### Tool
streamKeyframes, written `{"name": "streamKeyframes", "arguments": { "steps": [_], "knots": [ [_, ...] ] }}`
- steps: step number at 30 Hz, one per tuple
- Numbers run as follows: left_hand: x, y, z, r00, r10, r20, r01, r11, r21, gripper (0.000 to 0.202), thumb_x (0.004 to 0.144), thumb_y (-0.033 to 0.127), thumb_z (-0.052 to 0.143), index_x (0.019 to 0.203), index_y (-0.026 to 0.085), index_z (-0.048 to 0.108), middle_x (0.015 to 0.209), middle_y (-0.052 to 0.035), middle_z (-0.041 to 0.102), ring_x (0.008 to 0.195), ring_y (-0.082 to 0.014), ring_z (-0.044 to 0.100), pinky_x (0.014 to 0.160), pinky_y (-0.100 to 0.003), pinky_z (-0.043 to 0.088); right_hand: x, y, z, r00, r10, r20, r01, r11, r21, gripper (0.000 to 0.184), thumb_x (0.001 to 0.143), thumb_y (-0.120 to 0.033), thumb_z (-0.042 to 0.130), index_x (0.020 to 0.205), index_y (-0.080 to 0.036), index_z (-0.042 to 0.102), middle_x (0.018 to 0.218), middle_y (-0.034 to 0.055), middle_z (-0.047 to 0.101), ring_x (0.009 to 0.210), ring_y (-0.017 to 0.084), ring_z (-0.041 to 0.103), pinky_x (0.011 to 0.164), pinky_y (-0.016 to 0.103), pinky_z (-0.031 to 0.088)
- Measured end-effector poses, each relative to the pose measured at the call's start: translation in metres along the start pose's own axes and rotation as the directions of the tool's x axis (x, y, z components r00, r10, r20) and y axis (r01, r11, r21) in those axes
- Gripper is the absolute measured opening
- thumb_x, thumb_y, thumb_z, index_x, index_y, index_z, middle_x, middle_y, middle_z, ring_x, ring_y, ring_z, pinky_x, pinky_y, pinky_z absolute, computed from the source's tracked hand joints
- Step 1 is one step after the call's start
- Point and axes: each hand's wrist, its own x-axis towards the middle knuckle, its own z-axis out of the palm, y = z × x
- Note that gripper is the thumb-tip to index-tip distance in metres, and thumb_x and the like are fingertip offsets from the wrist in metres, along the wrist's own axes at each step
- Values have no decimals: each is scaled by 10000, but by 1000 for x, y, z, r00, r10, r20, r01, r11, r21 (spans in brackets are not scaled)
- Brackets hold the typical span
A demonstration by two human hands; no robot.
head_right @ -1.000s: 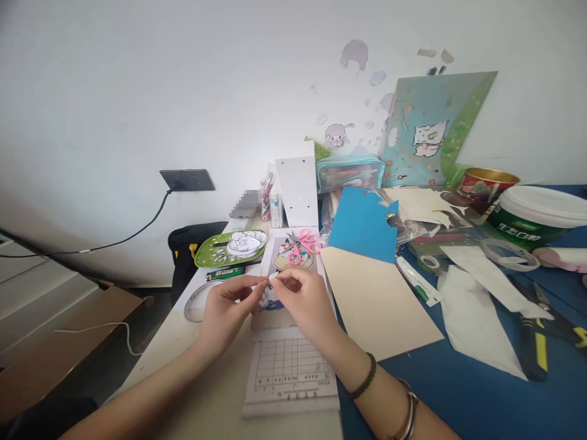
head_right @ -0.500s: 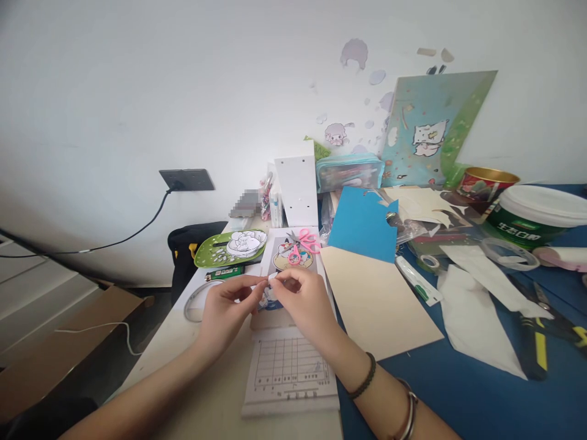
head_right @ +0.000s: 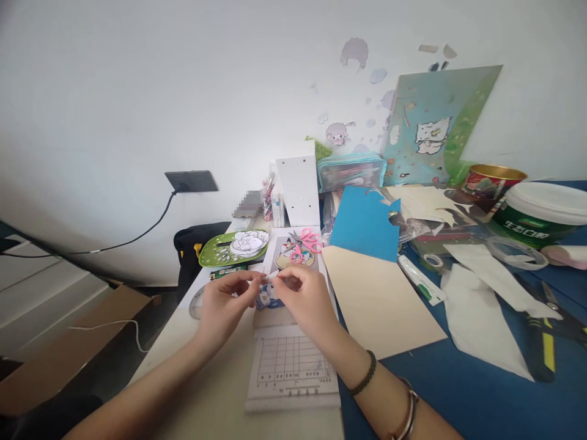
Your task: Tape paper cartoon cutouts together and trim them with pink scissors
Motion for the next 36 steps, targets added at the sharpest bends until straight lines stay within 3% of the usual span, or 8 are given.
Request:
{"name": "streamKeyframes", "arguments": {
  "steps": [5,9,16,21,24,28,31,36],
  "knots": [
    [12,-22,-55,981,-36,-191,88,957,275,241,741,382,608,788,177,725,471,21,552,454,-125,444,449,-219,323,4,0,-7,999,8,-32,-8,1000,18,138,764,-278,582,671,-189,631,642,9,590,601,154,496,563,270,398],
    [4,-40,-86,986,-139,-93,165,883,439,199,673,394,656,678,219,753,412,31,530,415,-133,440,437,-226,290,7,1,-9,1000,11,-15,-10,999,37,139,761,-282,581,676,-186,633,627,8,578,589,154,493,548,269,389],
    [-12,-39,-84,971,-237,-40,222,821,526,165,649,329,625,715,278,767,613,-14,692,577,-204,583,542,-239,362,5,-1,-9,999,-48,-14,48,998,34,136,760,-258,567,656,-192,624,628,6,595,586,151,509,553,262,405],
    [-13,-29,-84,960,-270,-66,272,858,435,136,598,286,637,670,274,751,646,-20,693,638,-231,581,563,-258,369,8,-1,-11,992,-116,-51,116,993,-2,148,770,-224,545,654,-186,630,624,12,626,579,151,548,538,248,424],
    [-9,-16,-76,955,-288,-76,298,922,246,239,602,355,687,810,252,742,896,-47,718,820,-282,596,694,-307,428,10,3,-10,979,-186,-79,183,982,-42,140,770,-194,542,656,-183,623,623,6,629,558,140,556,515,232,432],
    [10,14,-39,953,-303,30,302,929,-212,389,744,488,584,995,203,663,1220,-73,623,1157,-281,521,941,-324,403,9,6,-7,924,-353,-149,331,931,-154,127,760,-143,545,647,-182,588,650,7,617,513,119,509,510,237,431],
    [26,38,-3,912,-348,217,409,742,-532,464,850,498,381,1010,131,616,1234,-171,606,1153,-287,555,939,-381,443,8,5,-8,826,-532,-185,476,835,-276,130,772,-105,523,694,-183,593,719,29,634,564,132,524,564,264,449],
    [36,73,33,845,-271,461,535,447,-717,535,898,486,283,1098,71,554,1254,-232,581,1177,-284,551,992,-393,425,9,1,-13,607,-777,-168,645,605,-466,159,797,-67,534,789,-182,642,786,61,682,717,174,602,668,305,485]
  ]
}}
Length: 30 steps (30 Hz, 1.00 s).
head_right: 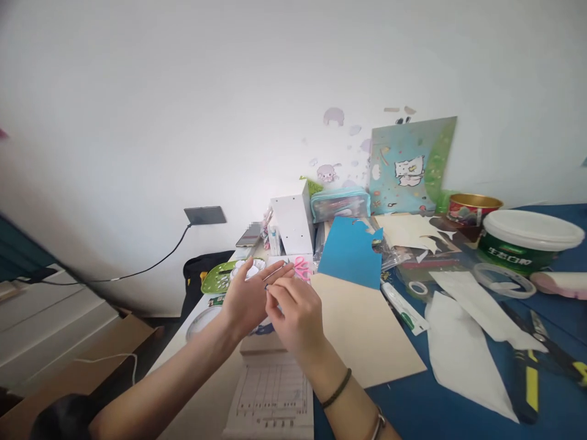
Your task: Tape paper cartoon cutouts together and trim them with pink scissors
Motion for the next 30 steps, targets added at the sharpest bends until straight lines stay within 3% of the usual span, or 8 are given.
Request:
{"name": "streamKeyframes", "arguments": {
  "steps": [5,10,15,19,22,25,27,30],
  "knots": [
    [0,5,11,988,24,153,42,910,-412,593,905,525,308,1267,81,460,1378,-173,492,1274,-259,457,1051,-373,362,1,-2,-2,987,-156,36,159,983,-88,209,791,-31,555,896,-178,661,842,51,705,729,182,590,693,337,486],
    [-1,16,3,966,115,231,8,880,-474,614,891,561,342,1265,97,487,1386,-155,490,1295,-268,427,1056,-401,347,2,-9,-6,962,-196,192,218,971,-101,379,797,-105,518,1170,-121,586,1164,142,614,1007,277,545,816,450,456],
    [-6,26,1,948,165,273,-24,891,-454,593,893,569,318,1239,130,518,1397,-129,482,1322,-256,387,1019,-387,387,-4,-17,-7,943,-269,196,276,961,-11,493,732,-69,475,1214,-143,549,1291,154,463,1122,297,477,892,489,412],
    [-5,33,-2,942,174,288,-50,919,-391,538,886,552,346,1138,144,588,1370,-119,511,1292,-258,424,962,-360,426,-5,-20,-9,981,-154,122,143,986,91,430,732,-48,466,1136,-168,551,1154,127,506,1046,258,512,865,446,433],
    [-2,44,-8,946,211,247,-142,953,-269,462,868,526,397,1008,161,644,1273,-108,593,1187,-252,519,886,-334,457,2,-11,-12,995,95,44,-99,990,100,237,794,-68,452,976,-180,554,948,82,570,936,220,545,820,396,447],
    [0,58,-17,929,287,235,-266,957,-115,406,844,492,431,892,160,660,1114,-107,664,1024,-238,597,802,-312,475,10,9,-17,902,366,228,-374,927,-7,165,838,-107,427,826,-184,572,841,53,606,832,194,562,761,352,451],
    [1,67,-24,914,346,212,-321,936,-141,366,825,461,446,833,161,654,1035,-98,673,930,-219,621,754,-297,487,15,23,-23,826,412,385,-419,905,-70,158,832,-131,474,803,-182,621,798,37,643,748,181,579,682,317,459],
    [0,78,-34,898,419,136,-378,891,-252,300,795,429,475,783,171,629,949,-86,664,837,-189,628,677,-264,496,18,35,-34,732,365,575,-375,921,-107,154,802,-144,553,761,-206,688,753,6,676,696,162,598,606,265,455]
  ]
}}
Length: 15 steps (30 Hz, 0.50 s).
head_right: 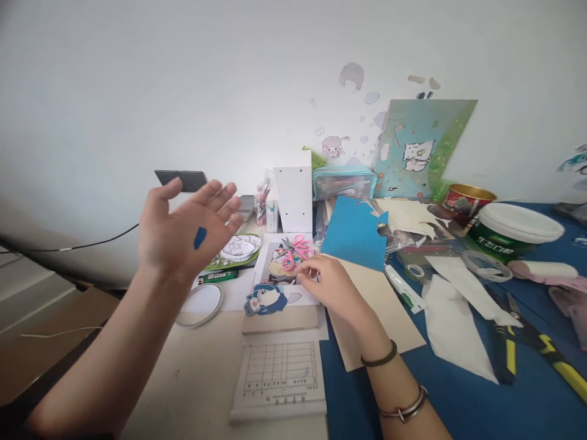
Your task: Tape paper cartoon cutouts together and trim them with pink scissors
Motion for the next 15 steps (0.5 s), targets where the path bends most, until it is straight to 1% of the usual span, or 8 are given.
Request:
{"name": "streamKeyframes", "arguments": {
  "steps": [2,4,6,8,11,13,15],
  "knots": [
    [0,7,-4,999,28,-21,-29,999,-31,260,789,394,481,767,172,613,883,-83,649,775,-174,618,631,-250,491,-1,2,-4,992,-46,114,60,990,-126,179,800,-126,561,759,-217,710,751,-1,684,704,152,602,602,247,455],
    [0,12,-6,999,33,-32,-34,999,-22,247,796,366,458,746,172,601,817,-68,628,701,-152,595,591,-240,481,-2,3,-2,982,-83,172,127,957,-260,193,799,-99,563,792,-211,719,765,9,690,732,157,603,633,258,463],
    [1,17,-6,998,35,-43,-34,999,27,256,805,353,429,726,176,595,766,-48,605,638,-131,566,564,-235,468,-3,4,5,979,-107,172,161,926,-342,196,794,-83,575,836,-203,724,809,28,698,790,185,607,703,305,468],
    [2,20,-7,998,40,-51,-34,992,122,253,812,341,421,713,180,590,727,-34,590,602,-124,549,559,-241,459,-3,5,13,979,-125,164,181,902,-392,213,807,-85,577,907,-206,722,882,47,705,855,211,609,768,353,461],
    [3,23,-8,998,48,-47,-33,961,273,248,825,327,431,694,176,578,681,-31,577,583,-129,550,573,-261,448,-3,7,24,972,-157,174,221,860,-460,231,837,-113,574,1004,-203,705,939,62,710,882,218,621,785,370,467],
    [4,23,-9,998,48,-30,-36,944,327,266,836,327,423,687,168,576,669,-35,572,593,-134,556,580,-264,439,-3,7,28,965,-177,194,252,830,-498,204,841,-127,587,994,-186,708,934,68,713,877,222,630,774,369,473],
    [4,22,-10,999,48,-1,-44,934,356,273,842,319,419,689,162,581,675,-40,576,611,-138,563,581,-259,429,-3,7,29,955,-196,221,287,797,-531,164,837,-121,597,935,-170,719,920,74,716,871,227,634,758,367,474]
  ]
}}
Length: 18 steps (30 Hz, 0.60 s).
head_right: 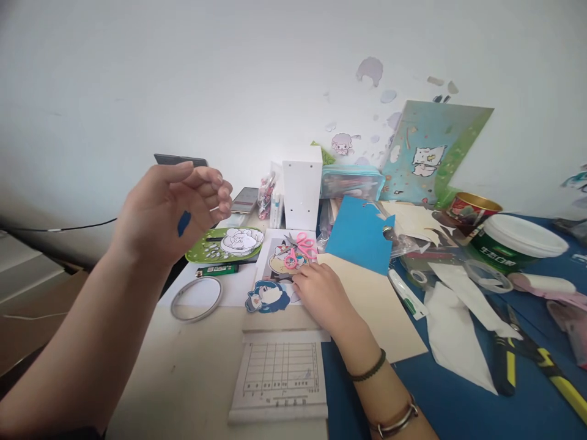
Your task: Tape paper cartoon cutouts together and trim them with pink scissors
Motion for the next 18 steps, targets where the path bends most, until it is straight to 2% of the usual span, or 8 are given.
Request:
{"name": "streamKeyframes", "arguments": {
  "steps": [4,9,13,16,18],
  "knots": [
    [-2,0,1,998,-26,64,24,999,31,287,855,302,415,682,156,591,682,-36,577,598,-132,552,567,-247,412,2,0,1,998,-59,17,60,995,-80,174,838,-67,576,888,-156,717,896,84,718,858,226,635,729,353,469],
    [-3,-1,2,976,-113,186,104,993,57,281,856,286,435,686,147,610,672,-19,569,575,-101,523,543,-211,403,3,2,6,997,-82,4,82,988,-131,267,833,-47,567,1072,-122,662,935,99,710,899,242,628,745,364,478],
    [-3,-4,1,980,-107,170,52,953,300,222,839,291,510,710,161,635,735,-21,618,648,-116,549,588,-217,425,3,5,5,996,-90,-9,88,988,-127,227,853,-89,559,1035,-158,676,957,77,705,889,221,630,760,351,497],
    [-6,-4,3,972,-124,199,1,852,523,234,843,350,527,758,174,657,796,-39,656,700,-150,570,642,-252,440,3,7,0,993,-121,4,121,985,-121,239,857,-83,554,1047,-169,670,960,64,709,892,200,635,778,328,509],
    [-10,-4,4,949,-169,267,-36,781,624,243,849,375,516,820,191,671,838,-40,678,725,-169,588,654,-262,441,4,8,-2,989,-148,17,149,980,-130,276,848,-55,552,1086,-152,651,972,76,708,908,211,635,774,333,517]
  ]
}}
